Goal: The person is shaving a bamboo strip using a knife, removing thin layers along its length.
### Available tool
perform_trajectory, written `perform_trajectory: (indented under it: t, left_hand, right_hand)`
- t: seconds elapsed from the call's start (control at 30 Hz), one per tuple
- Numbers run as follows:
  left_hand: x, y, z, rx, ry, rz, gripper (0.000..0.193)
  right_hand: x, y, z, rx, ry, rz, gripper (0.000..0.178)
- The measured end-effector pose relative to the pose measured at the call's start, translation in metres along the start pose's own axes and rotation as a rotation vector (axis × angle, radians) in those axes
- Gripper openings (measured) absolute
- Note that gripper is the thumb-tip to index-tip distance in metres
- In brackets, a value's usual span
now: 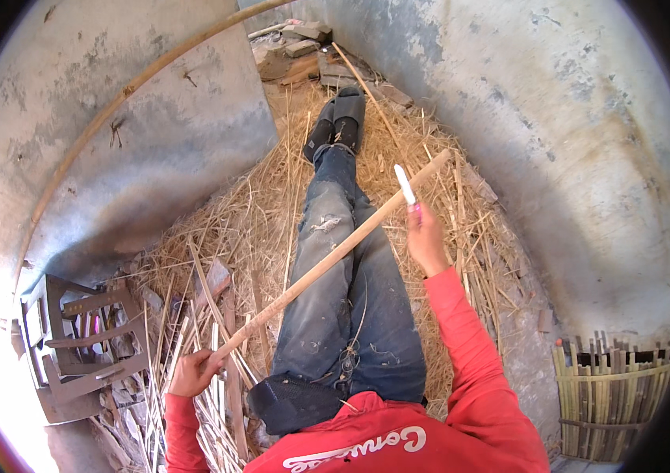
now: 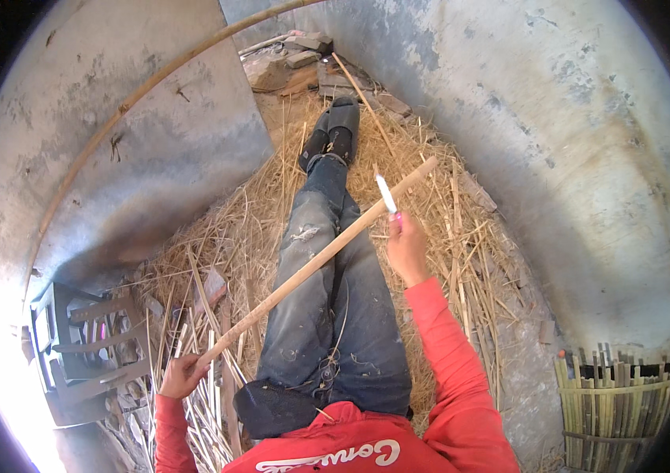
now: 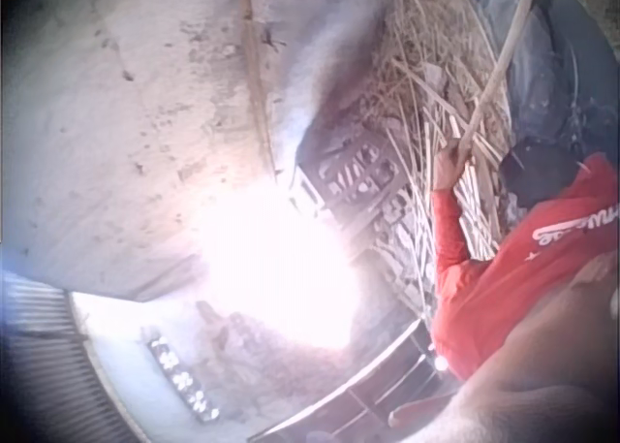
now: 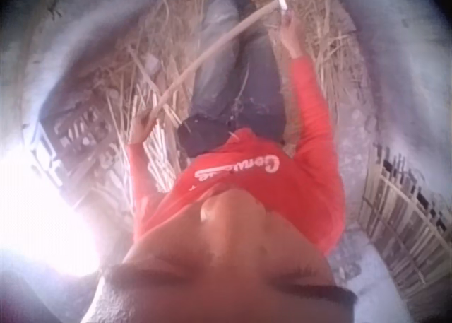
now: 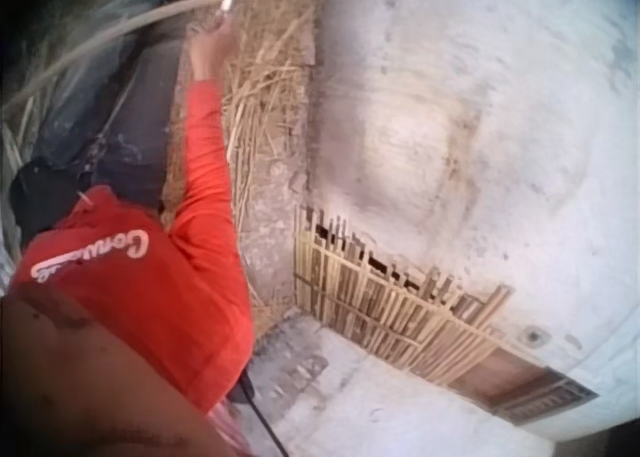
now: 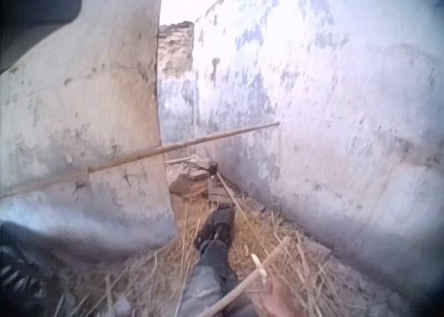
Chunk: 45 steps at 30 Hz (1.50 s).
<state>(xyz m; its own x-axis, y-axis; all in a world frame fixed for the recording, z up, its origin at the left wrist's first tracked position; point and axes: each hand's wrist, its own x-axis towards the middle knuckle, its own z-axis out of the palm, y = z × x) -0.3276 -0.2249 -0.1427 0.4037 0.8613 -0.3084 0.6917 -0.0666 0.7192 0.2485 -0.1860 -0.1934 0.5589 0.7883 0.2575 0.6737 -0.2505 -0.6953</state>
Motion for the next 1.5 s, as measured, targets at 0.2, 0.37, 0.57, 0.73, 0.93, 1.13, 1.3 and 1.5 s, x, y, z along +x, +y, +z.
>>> perform_trajectory:
  t: [0.2, 0.37, 0.57, 0.73, 0.93, 1.13, 1.3, 1.5]
  left_hand:
    - [-0.024, -0.036, 0.017, 0.125, 0.222, -0.05, 0.016]
    - [0.007, -0.034, 0.039, 0.208, 0.385, 0.122, 0.009]
    - [0.017, -0.017, 0.038, 0.338, 0.391, 0.181, 0.011]
    - [0.036, 0.003, 0.056, 0.309, 0.39, 0.221, 0.016]
    - [0.056, 0.011, 0.081, 0.27, 0.371, 0.192, 0.014]
    - [0.066, 0.024, 0.092, 0.275, 0.398, 0.225, 0.015]
    - [0.069, 0.044, 0.091, 0.274, 0.409, 0.195, 0.022]
    - [0.08, 0.08, 0.099, 0.237, 0.4, 0.221, 0.022]
  right_hand:
    - [0.027, -0.04, -0.029, 0.085, 0.091, -0.089, 0.041]
    - [0.034, -0.021, -0.017, -0.009, 0.081, -0.112, 0.047]
    - [-0.053, -0.07, 0.027, -0.05, -0.097, -0.524, 0.051]
    - [-0.019, -0.053, 0.014, 0.073, 0.085, -0.271, 0.052]
    - [-0.098, -0.089, 0.031, 0.134, -0.187, -0.461, 0.051]
    - [-0.056, -0.071, 0.03, 0.184, -0.017, -0.185, 0.046]
    - [-0.107, -0.101, 0.052, 0.231, -0.2, -0.529, 0.058]
    - [-0.106, -0.086, 0.054, 0.18, -0.214, -0.51, 0.052]
